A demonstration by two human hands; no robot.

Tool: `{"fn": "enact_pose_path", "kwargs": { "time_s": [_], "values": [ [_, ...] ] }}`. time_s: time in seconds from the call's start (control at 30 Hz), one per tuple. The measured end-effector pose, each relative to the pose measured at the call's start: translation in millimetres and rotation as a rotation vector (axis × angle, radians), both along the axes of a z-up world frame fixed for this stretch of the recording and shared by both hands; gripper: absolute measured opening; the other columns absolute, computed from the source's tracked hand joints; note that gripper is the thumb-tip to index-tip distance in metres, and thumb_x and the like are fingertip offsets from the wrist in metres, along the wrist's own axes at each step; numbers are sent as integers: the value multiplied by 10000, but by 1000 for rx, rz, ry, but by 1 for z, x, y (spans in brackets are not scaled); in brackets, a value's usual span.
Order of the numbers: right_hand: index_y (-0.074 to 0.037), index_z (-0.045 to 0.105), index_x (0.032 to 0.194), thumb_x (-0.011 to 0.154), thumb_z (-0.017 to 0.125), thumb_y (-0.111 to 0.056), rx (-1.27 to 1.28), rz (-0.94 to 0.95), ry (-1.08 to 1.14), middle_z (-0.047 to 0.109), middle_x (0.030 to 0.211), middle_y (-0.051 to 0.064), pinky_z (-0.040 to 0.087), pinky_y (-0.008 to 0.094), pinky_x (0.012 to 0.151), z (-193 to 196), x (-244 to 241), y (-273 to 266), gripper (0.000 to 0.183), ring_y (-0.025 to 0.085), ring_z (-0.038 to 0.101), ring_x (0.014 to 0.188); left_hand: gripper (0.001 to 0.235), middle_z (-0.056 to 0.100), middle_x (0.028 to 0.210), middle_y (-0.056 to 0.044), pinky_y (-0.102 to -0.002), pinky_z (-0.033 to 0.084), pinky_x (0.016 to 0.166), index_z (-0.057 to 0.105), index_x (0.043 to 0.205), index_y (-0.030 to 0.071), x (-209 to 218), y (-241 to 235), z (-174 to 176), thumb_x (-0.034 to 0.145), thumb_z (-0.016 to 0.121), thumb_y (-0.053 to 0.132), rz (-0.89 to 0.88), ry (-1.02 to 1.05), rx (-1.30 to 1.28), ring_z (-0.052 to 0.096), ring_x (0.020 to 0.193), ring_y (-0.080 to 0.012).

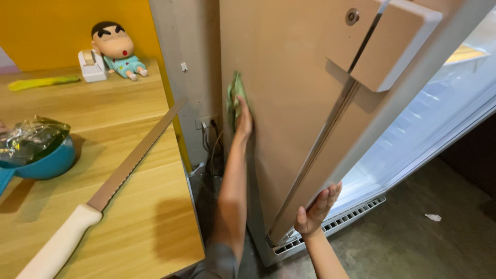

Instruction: The person wipes down the exterior of a stand mixer, the side and door of a chiller, and a section of wallpapered wall using a cloth.

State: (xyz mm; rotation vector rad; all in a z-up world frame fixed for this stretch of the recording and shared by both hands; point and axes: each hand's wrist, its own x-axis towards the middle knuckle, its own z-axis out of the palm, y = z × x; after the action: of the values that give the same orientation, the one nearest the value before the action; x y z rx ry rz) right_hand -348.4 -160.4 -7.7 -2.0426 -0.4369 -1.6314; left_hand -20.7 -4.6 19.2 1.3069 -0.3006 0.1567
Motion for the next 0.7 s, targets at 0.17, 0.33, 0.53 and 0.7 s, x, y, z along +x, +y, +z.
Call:
{"fn": "enact_pose_path", "kwargs": {
  "time_s": [0.17,0.33,0.53,0.7],
  "values": [
    [-114,174,1681,1012,452,-374,8,-4,1,152,1756,55,59,567,1350,-1,2,1,770,336,99,1643,1088,-175,1722,-130,-465,-61,1273,-80,1646,92,42,-13,44,894,71,864,13,-296,-47,-169,1593,-295],
    [-108,168,1676,1004,473,-362,-4,9,2,144,1756,80,54,565,1338,5,-3,1,780,363,87,1642,975,103,1738,-141,-480,111,1283,124,1651,84,71,7,-26,977,151,789,100,-94,-174,99,1596,-319],
    [-110,167,1681,1009,457,-373,12,6,17,144,1758,65,46,572,1350,2,1,3,778,365,86,1643,971,80,1736,-119,-448,79,1267,126,1657,101,41,9,-7,963,162,780,222,-142,-8,54,1598,-298],
    [-111,179,1676,1003,451,-385,2,6,7,156,1755,59,52,572,1348,-1,1,-1,776,353,97,1636,986,87,1721,-99,-443,141,1239,109,1644,131,56,18,17,915,163,793,191,18,79,86,1569,-292]
  ]
}}
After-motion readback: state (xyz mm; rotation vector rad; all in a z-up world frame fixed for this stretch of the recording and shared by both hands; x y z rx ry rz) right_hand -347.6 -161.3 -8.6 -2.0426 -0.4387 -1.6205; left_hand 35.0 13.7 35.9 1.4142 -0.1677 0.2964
